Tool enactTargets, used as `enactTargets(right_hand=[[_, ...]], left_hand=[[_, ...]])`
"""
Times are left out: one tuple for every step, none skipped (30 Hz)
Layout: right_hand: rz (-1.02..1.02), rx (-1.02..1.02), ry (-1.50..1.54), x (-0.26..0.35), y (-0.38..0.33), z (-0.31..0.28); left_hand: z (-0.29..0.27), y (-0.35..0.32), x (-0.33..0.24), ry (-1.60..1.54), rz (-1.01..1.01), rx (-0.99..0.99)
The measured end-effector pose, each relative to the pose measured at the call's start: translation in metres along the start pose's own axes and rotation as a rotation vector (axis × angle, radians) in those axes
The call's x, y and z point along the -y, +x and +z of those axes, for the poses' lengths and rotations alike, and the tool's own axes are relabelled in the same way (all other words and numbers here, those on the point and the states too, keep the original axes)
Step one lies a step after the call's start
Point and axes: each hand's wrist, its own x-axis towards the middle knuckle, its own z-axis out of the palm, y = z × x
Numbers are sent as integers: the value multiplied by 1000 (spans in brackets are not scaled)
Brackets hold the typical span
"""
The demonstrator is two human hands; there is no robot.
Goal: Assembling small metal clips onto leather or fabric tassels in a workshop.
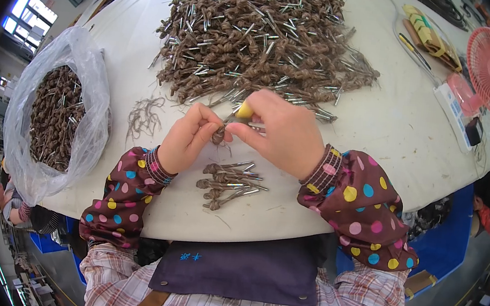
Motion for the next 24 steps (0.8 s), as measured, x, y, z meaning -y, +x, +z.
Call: enactTargets(right_hand=[[19,-101,69,-1,3,-3],[-42,-181,76,0,6,-6],[-42,-181,74,-3,8,-5],[-16,-85,106,-7,8,-5],[11,10,137,-11,7,-4],[49,83,120,-16,6,-3],[44,81,120,-13,7,-5],[106,104,126,-10,8,-9],[168,127,132,-8,9,-11],[165,125,128,-9,9,-14],[232,106,137,-12,8,-15],[299,88,146,-14,8,-17],[295,87,144,-17,8,-18],[312,72,159,-20,7,-18],[330,57,173,-21,8,-19],[326,60,174,-22,8,-19],[350,77,163,-23,9,-19],[375,94,153,-24,9,-19],[371,96,154,-25,9,-19],[416,122,242,-27,8,-18],[461,148,331,-30,7,-18],[459,146,335,-31,7,-16],[476,145,406,-32,6,-16],[492,143,478,-33,5,-17]], left_hand=[[0,0,1,-1,2,0],[1,1,4,-63,21,-3],[2,1,6,-124,41,-6],[2,1,6,-122,43,-5],[2,1,7,-159,41,3],[2,1,7,-197,40,10],[1,1,7,-193,42,8],[-2,3,7,-198,-24,-33],[-5,3,7,-204,-90,-74],[-7,4,9,-203,-84,-74],[-10,4,13,123,-83,-124],[-12,4,13,449,-79,-174],[-12,3,12,450,-77,-177],[-11,1,10,596,138,-138],[-10,-1,9,737,354,-97],[-10,-4,10,739,352,-102],[-10,-9,12,770,392,43],[-11,-14,15,797,429,190],[-16,-20,16,799,427,187],[-23,-26,19,854,397,173],[-32,-33,22,908,366,159],[-44,-44,24,909,324,118],[-57,-52,28,961,279,70],[-69,-58,32,1012,234,21]])
